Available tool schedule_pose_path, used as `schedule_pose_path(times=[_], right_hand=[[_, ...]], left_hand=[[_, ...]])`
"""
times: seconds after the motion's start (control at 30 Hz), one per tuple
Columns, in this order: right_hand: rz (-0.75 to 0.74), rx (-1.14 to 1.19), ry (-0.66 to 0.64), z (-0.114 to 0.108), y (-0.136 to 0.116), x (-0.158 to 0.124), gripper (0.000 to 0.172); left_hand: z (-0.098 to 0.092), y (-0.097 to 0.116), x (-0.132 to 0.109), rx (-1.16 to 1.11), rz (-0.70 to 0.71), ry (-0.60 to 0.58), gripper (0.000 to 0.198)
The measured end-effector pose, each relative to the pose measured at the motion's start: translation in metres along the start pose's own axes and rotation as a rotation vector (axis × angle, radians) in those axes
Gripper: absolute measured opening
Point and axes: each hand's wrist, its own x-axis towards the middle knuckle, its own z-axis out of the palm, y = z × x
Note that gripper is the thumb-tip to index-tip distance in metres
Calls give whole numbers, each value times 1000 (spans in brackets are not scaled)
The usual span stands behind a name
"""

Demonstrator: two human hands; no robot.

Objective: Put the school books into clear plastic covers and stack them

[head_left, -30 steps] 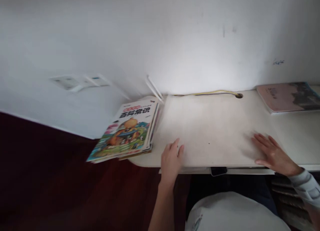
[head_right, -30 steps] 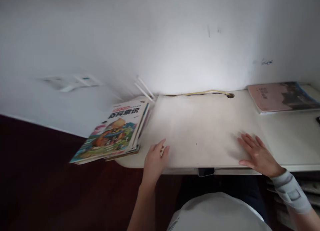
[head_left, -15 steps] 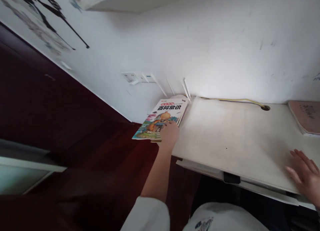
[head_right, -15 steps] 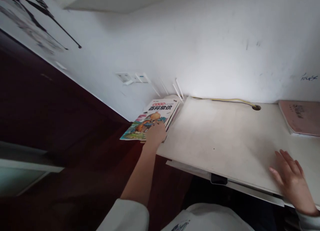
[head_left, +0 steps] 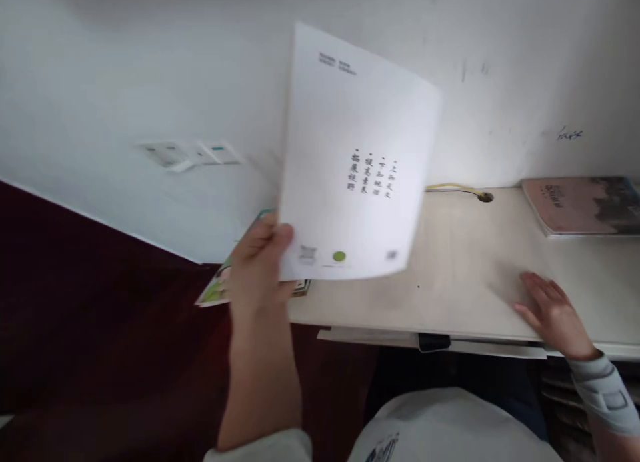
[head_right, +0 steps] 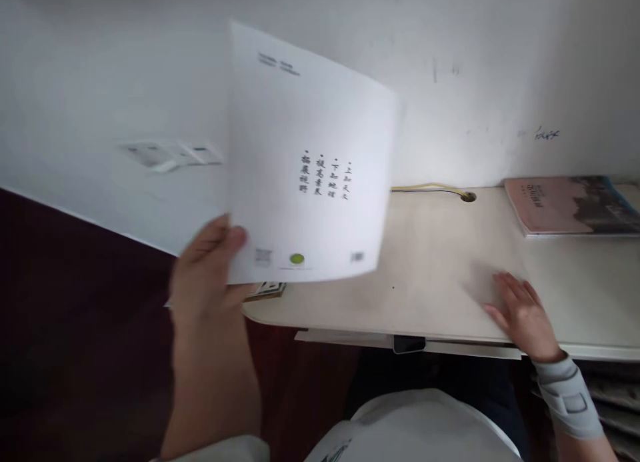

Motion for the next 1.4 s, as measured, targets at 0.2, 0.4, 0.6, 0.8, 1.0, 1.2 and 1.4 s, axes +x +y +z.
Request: schedule_pose_path(times=[0.2,0.4,0.6,0.8,1.0,1.2,1.4], right_hand=[[3,-29,-47,-2,-4,4,49],[25,-31,-69,-3,-5,4,47],[26,-13,-81,-4,-5,5,48],[28,6,-85,-4,-2,5,49],[22,24,-88,-5,-1,6,49],[19,24,-75,-3,0,4,49],[4,5,-76,-3,1,4,50]], left_hand=[[38,-91,-37,-158,-428,-259,47],[19,-143,-47,-77,-520,-146,50],[1,-156,-42,33,-554,-202,57],[-4,-165,-35,95,-507,-131,56],[-9,-163,-13,289,-391,-221,54],[-10,-154,-20,740,-137,-447,40],[-11,-155,-47,945,45,-511,46]])
